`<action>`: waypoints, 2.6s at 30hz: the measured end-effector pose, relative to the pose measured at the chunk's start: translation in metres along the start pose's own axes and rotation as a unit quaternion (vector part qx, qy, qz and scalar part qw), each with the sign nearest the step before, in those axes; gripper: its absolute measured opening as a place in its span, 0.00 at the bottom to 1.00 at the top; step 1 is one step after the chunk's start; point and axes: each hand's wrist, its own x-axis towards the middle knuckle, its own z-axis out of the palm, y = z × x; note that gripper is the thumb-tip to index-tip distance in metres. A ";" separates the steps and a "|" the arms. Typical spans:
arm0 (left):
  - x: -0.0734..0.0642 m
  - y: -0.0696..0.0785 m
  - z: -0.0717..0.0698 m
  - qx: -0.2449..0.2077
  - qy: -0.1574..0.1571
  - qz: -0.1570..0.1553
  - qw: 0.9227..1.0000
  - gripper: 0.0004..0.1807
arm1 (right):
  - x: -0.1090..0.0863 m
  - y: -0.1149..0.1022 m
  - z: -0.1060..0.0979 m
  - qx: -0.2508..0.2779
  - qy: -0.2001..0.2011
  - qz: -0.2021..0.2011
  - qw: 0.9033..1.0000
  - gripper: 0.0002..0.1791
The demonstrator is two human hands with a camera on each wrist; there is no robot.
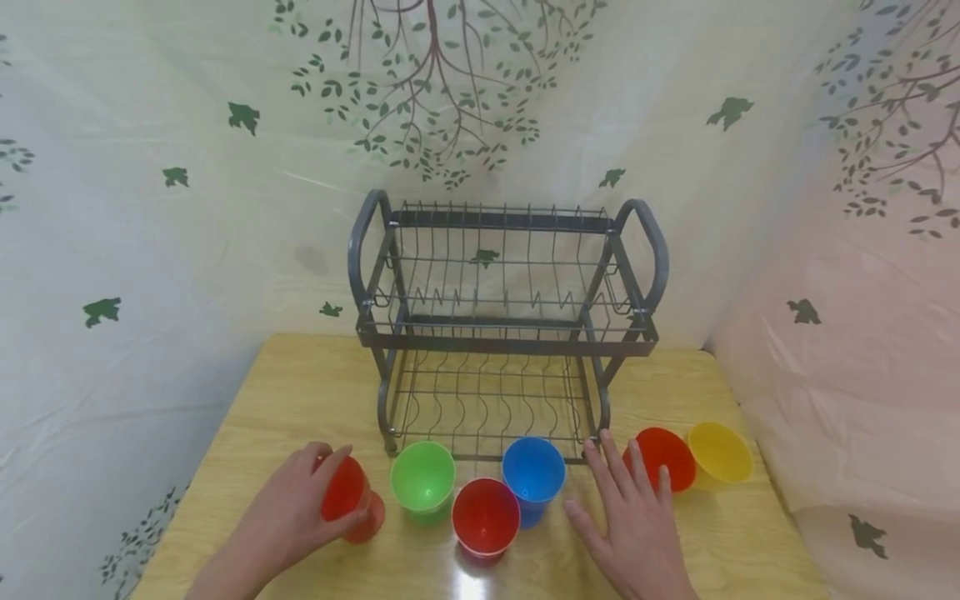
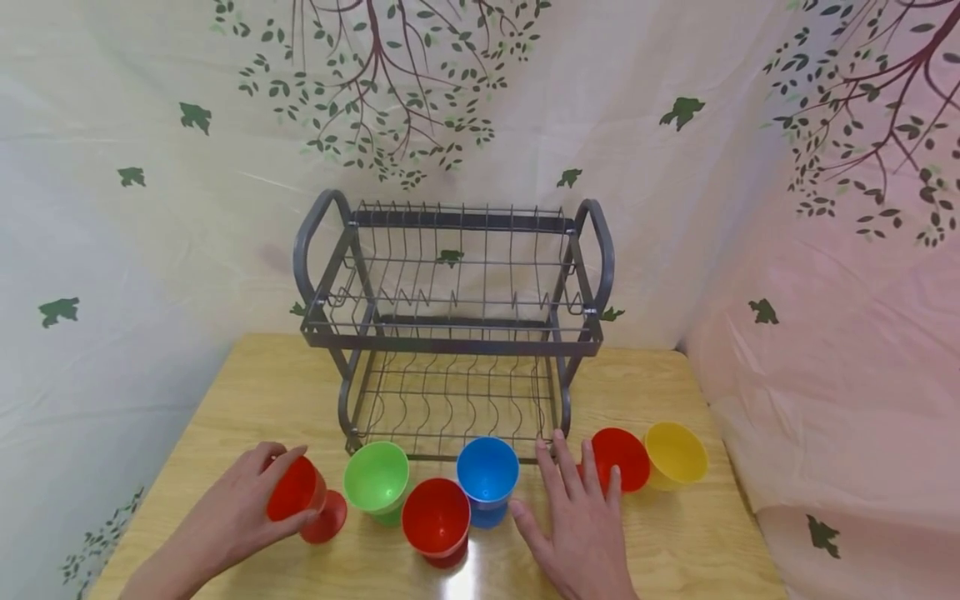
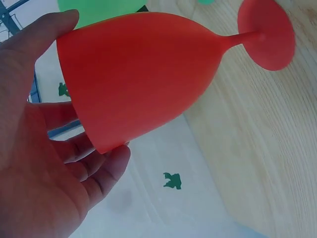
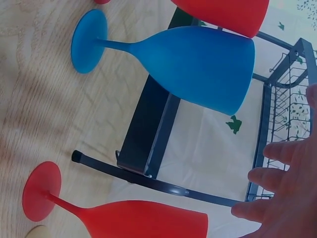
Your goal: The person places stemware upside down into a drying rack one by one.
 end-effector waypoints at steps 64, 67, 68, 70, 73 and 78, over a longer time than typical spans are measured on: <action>-0.041 -0.006 -0.037 -0.569 0.097 -0.198 0.793 0.23 | -0.002 -0.027 -0.023 0.163 0.025 -0.009 0.986 0.40; -0.033 0.010 -0.029 -0.621 0.106 -0.155 0.761 0.17 | -0.002 -0.030 -0.024 0.176 0.027 -0.014 0.984 0.40; -0.031 0.015 -0.025 -0.637 0.107 -0.141 0.750 0.17 | -0.002 -0.031 -0.024 0.181 0.029 -0.016 0.983 0.40; -0.027 0.024 -0.020 -0.670 0.106 -0.112 0.726 0.17 | -0.001 -0.032 -0.024 0.188 0.031 -0.018 0.981 0.39; -0.023 0.038 -0.010 -0.721 0.102 -0.061 0.682 0.18 | -0.002 -0.034 -0.025 0.196 0.031 -0.019 0.980 0.39; -0.020 0.061 -0.002 -0.758 0.076 -0.036 0.647 0.19 | -0.008 -0.036 -0.026 0.214 0.034 -0.016 0.976 0.37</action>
